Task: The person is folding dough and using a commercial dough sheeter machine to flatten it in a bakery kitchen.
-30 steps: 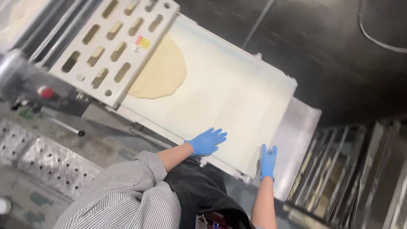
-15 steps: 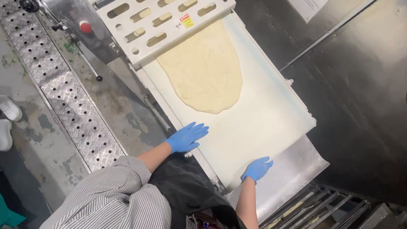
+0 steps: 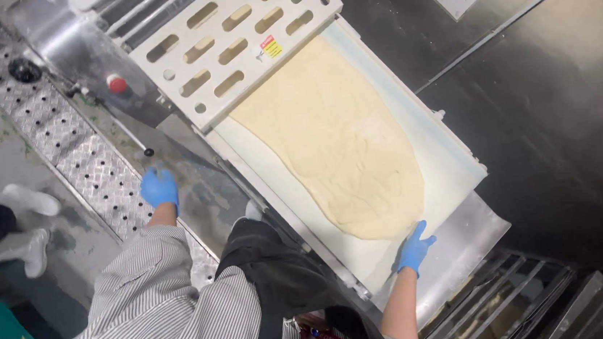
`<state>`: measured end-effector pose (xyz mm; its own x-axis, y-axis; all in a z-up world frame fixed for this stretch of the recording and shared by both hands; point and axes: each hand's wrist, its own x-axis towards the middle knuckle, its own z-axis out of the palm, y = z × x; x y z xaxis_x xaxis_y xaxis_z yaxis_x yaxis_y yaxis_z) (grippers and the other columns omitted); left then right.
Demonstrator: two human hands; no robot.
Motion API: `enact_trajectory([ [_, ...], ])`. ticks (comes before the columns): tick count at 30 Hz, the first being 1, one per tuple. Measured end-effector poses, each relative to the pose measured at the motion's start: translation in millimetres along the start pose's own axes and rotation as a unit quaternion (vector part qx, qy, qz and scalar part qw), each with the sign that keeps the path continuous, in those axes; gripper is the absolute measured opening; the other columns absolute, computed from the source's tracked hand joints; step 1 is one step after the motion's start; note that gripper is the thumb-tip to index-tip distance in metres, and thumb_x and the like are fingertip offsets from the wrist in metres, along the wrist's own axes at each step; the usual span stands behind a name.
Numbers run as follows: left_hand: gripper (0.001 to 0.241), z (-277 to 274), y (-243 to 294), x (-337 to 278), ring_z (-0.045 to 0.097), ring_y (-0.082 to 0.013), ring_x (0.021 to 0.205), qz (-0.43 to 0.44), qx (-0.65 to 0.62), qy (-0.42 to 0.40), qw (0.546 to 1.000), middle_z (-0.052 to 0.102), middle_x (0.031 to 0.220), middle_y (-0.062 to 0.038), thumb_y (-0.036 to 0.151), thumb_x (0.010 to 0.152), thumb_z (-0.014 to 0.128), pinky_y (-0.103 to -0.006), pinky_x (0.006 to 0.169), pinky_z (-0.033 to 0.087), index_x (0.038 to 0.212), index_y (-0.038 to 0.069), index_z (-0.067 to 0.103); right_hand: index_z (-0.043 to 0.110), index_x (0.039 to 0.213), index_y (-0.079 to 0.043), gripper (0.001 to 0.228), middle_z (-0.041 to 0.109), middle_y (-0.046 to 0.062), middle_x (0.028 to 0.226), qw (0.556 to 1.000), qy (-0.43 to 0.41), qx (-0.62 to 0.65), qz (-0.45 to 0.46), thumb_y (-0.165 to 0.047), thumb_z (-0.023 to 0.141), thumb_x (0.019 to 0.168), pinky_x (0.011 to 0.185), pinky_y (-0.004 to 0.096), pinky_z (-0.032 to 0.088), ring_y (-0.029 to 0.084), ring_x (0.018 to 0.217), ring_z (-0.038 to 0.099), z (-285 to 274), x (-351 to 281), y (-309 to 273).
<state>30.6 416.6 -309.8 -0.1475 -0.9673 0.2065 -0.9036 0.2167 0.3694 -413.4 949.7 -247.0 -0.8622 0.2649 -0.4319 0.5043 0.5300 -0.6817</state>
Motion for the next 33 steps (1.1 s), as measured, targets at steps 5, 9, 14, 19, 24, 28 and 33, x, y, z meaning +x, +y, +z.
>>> enact_trajectory([
  [5, 0.071, 21.8, -41.1, 74.4, 0.068, -0.0337, 0.114, -0.389, -0.26, -0.059, 0.882, 0.066, 0.123, -0.023, 0.053, 0.098, 0.059, -0.0444, 0.098, 0.052, 0.131, -0.01, 0.056, 0.053, 0.145, 0.003, 0.069, 0.065, 0.029, 0.135, 0.982, 0.071, -0.112, -0.138, -0.044, 0.067, 0.096, 0.105, 0.048, 0.049, 0.042, 0.124, 0.064, -19.6, 33.8, 39.0],
  [9, 0.072, 49.4, -45.2, 114.1, 0.063, -0.0291, 0.107, -0.403, -0.254, -0.211, 0.854, 0.067, 0.118, -0.015, 0.06, 0.099, 0.054, -0.0391, 0.093, 0.048, 0.13, -0.004, 0.067, 0.058, 0.131, 0.004, 0.053, 0.07, 0.034, 0.109, 0.949, 0.139, -0.264, -0.102, -0.031, 0.075, 0.095, 0.085, 0.055, 0.052, 0.05, 0.099, 0.067, -42.9, 16.7, -11.8],
  [14, 0.071, 74.8, -46.2, 135.0, 0.056, -0.0303, 0.098, -0.522, -0.306, -0.261, 0.752, 0.056, 0.122, -0.012, 0.062, 0.092, 0.052, -0.0526, 0.073, 0.045, 0.143, 0.013, 0.05, 0.048, 0.146, 0.002, 0.057, 0.063, 0.009, 0.092, 0.982, -0.064, 0.055, -0.169, -0.017, 0.068, 0.097, 0.06, 0.03, 0.048, 0.014, 0.074, 0.057, 15.4, -56.5, -148.2],
  [19, 0.078, 66.6, -38.1, 140.6, 0.05, -0.0325, 0.099, -0.517, -0.342, -0.241, 0.747, 0.048, 0.14, -0.027, 0.064, 0.095, 0.059, -0.0528, 0.075, 0.041, 0.15, 0.009, 0.054, 0.035, 0.154, -0.002, 0.074, 0.06, 0.014, 0.13, 0.92, -0.301, 0.22, -0.121, -0.031, 0.068, 0.093, 0.076, 0.036, 0.054, 0.02, 0.094, 0.063, 122.2, -167.4, -230.3],
  [24, 0.074, 67.9, -38.8, 141.9, 0.054, -0.0298, 0.114, -0.541, -0.352, -0.246, 0.723, 0.049, 0.142, -0.009, 0.064, 0.089, 0.055, -0.056, 0.091, 0.043, 0.147, 0.019, 0.049, 0.03, 0.159, 0.001, 0.081, 0.04, 0.025, 0.16, 0.903, -0.191, -0.048, -0.381, -0.035, 0.067, 0.097, 0.119, 0.048, 0.037, 0.038, 0.147, 0.042, 141.4, -153.8, -161.2],
  [28, 0.077, 64.1, -61.8, 127.3, 0.055, -0.0283, 0.119, -0.511, -0.534, -0.182, 0.649, 0.048, 0.144, -0.009, 0.068, 0.09, 0.054, -0.0507, 0.1, 0.046, 0.147, 0.016, 0.044, 0.038, 0.156, -0.003, 0.077, 0.035, 0.026, 0.163, 0.835, -0.062, -0.288, -0.464, -0.037, 0.069, 0.094, 0.122, 0.056, 0.017, 0.044, 0.152, 0.027, 114.8, -140.0, -118.8],
  [33, 0.07, 34.2, 42.1, 44.3, 0.071, -0.0259, 0.096, -0.546, -0.361, -0.022, 0.756, 0.072, 0.109, -0.015, 0.06, 0.104, 0.044, -0.0402, 0.09, 0.061, 0.12, -0.003, 0.07, 0.04, 0.152, -0.002, 0.08, 0.032, 0.027, 0.161, 0.81, -0.02, -0.351, -0.469, -0.043, 0.07, 0.089, 0.119, 0.061, 0.011, 0.049, 0.149, 0.023, 84.3, -117.6, -91.7],
])
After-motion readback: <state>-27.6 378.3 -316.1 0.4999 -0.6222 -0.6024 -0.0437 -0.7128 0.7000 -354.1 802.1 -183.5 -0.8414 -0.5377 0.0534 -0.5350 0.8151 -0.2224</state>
